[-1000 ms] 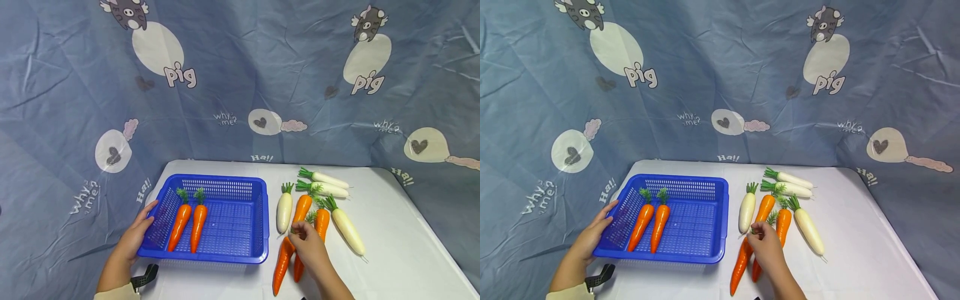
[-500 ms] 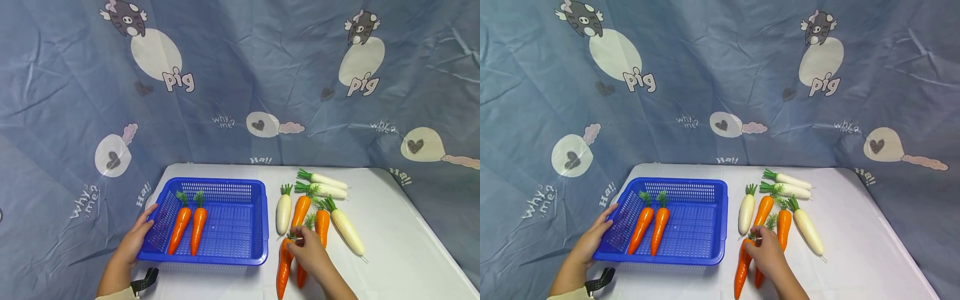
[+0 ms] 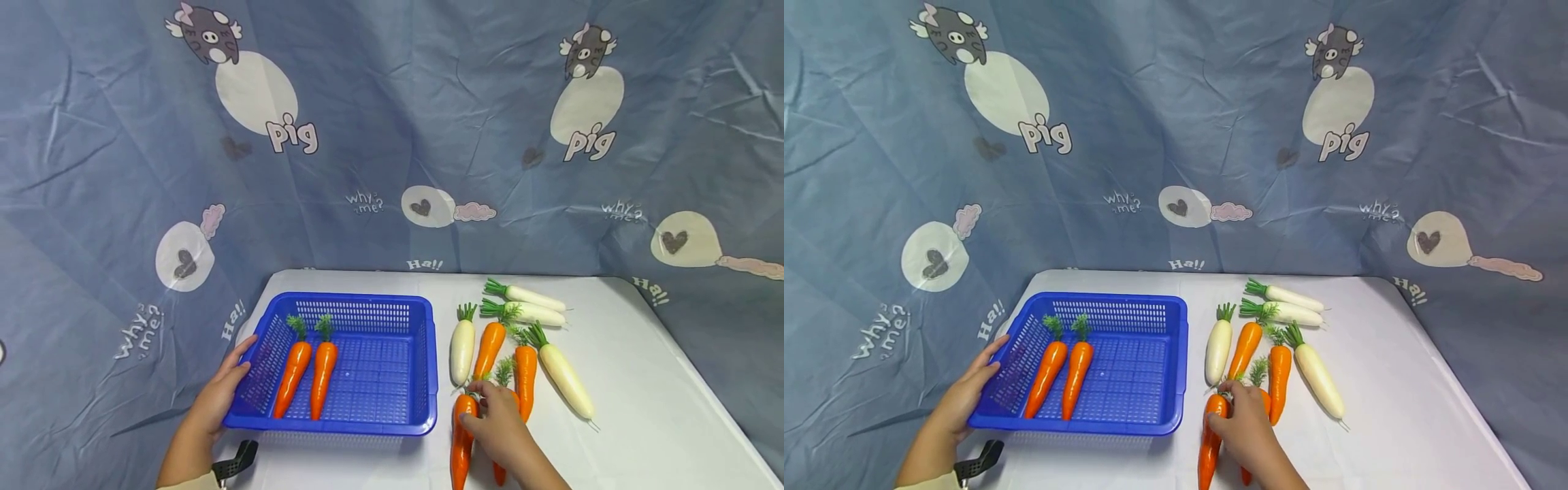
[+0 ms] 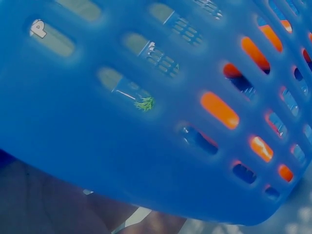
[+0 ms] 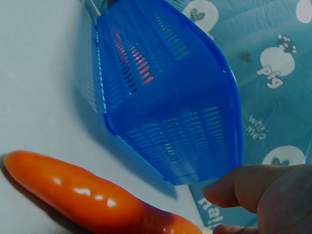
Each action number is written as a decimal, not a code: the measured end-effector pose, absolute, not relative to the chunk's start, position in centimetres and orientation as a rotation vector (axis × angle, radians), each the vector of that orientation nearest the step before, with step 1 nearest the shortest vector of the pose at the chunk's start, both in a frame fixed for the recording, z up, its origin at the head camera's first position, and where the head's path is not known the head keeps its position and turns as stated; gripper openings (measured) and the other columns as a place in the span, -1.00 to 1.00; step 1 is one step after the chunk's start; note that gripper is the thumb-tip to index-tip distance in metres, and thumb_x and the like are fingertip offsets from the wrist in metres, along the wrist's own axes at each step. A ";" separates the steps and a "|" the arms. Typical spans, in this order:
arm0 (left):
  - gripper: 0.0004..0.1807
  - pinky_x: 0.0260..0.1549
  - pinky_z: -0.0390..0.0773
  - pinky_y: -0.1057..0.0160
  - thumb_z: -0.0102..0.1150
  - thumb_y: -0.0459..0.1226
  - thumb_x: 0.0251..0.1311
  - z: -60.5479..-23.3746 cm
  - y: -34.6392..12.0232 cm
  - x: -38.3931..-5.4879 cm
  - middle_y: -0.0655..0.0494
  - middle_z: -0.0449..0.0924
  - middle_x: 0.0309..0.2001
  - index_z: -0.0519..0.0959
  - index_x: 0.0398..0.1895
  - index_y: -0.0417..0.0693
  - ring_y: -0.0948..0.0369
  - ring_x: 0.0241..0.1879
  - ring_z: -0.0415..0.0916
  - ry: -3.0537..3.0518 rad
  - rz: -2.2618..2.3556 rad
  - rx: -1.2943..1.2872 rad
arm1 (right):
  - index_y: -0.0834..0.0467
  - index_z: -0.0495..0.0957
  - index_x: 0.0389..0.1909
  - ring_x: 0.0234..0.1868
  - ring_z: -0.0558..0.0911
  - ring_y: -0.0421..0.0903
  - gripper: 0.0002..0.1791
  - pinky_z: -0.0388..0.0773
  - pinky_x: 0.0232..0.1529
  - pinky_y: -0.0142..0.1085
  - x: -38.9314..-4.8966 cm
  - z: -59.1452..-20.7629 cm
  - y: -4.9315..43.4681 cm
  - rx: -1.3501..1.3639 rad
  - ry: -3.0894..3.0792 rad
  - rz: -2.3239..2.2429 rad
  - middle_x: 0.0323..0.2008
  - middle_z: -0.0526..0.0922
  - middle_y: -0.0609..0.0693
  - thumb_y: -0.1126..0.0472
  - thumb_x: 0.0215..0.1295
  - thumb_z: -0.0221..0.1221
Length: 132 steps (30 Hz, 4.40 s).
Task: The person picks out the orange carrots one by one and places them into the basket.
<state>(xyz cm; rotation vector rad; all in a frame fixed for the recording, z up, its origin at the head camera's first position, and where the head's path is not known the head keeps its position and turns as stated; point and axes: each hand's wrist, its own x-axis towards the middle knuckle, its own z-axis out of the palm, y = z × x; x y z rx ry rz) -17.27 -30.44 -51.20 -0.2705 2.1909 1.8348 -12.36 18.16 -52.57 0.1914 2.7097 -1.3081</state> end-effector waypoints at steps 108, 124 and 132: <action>-0.36 0.03 0.42 0.10 -0.45 -0.18 0.67 -51.2 -30.4 -17.1 -0.12 -0.41 0.72 -0.15 0.72 0.42 -0.23 0.52 -0.04 2.190 1.833 -0.264 | 0.14 0.52 0.24 0.09 0.70 0.07 -0.43 0.66 -0.08 -0.11 -12.4 -53.9 19.3 0.312 2.528 -1.638 0.21 0.62 0.16 0.25 0.21 0.44; -0.37 0.01 0.43 0.15 -0.43 -0.16 0.68 -51.2 -30.4 -17.0 -0.16 -0.37 0.71 -0.14 0.72 0.41 -0.25 0.51 -0.02 2.197 1.843 -0.258 | 0.14 0.52 0.27 0.04 0.68 0.00 -0.42 0.63 -0.15 -0.21 -12.7 -53.1 19.1 0.343 2.477 -1.725 0.17 0.60 0.20 0.22 0.22 0.43; -0.37 0.07 0.41 0.11 -0.43 -0.16 0.68 -51.2 -30.4 -17.0 -0.13 -0.37 0.71 -0.13 0.72 0.42 -0.23 0.52 -0.03 2.203 1.833 -0.256 | 0.16 0.54 0.24 -0.01 0.68 -0.01 -0.45 0.59 -0.08 -0.23 -12.8 -52.7 18.7 0.329 2.455 -1.782 0.13 0.60 0.18 0.25 0.21 0.42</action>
